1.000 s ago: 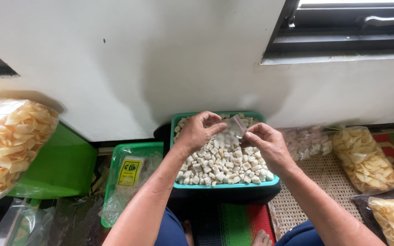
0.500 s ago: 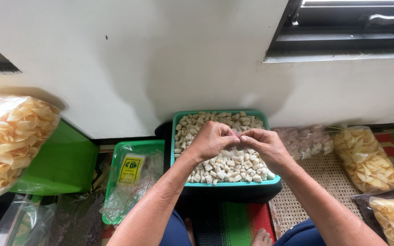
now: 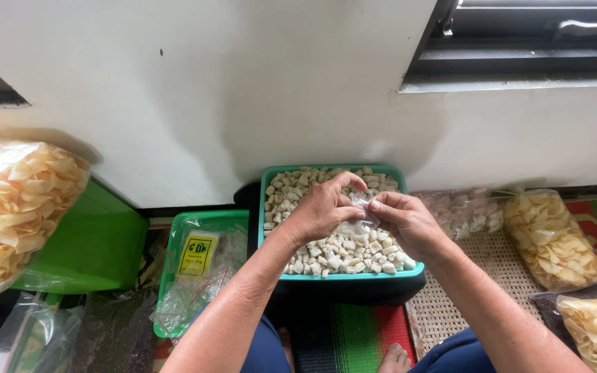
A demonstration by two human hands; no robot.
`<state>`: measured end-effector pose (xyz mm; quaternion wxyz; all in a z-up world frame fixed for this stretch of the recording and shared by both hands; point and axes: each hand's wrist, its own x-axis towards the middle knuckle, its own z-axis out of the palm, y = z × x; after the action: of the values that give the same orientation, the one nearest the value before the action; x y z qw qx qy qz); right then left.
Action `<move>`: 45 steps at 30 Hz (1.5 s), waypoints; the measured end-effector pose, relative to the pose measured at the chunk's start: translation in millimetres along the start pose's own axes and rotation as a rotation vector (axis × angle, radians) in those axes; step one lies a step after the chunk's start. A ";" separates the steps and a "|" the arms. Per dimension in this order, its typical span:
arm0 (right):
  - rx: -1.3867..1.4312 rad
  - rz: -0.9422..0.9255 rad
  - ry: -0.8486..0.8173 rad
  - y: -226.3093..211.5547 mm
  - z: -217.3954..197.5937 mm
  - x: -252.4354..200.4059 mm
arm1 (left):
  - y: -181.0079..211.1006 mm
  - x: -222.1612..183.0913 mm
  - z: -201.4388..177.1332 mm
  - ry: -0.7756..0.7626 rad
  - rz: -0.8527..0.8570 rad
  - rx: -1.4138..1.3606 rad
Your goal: The person sits on a mat and repeatedly scoops small white food pieces from a green tray into small clear plastic bags. After filling each bag, they tie it shut and place it on the floor beside them. The process is repeated multiple times.
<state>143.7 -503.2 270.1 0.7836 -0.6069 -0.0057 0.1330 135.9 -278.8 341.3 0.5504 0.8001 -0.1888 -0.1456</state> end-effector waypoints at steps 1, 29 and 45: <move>0.000 0.000 0.002 -0.5 -0.7 0.2 | 1.3 -0.6 0.6 -0.002 0.001 0.000; -1.196 -0.724 0.329 6.8 20.3 -14.5 | -38.6 18.6 38.3 0.433 0.038 0.359; -1.763 -0.339 -0.114 -1.5 27.8 -17.4 | 1.2 1.2 51.2 0.292 -0.092 0.314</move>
<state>122.5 -480.9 281.5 0.0410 -0.9713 -0.2341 -0.0072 114.2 -321.9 324.4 0.4333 0.8964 -0.0908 -0.0220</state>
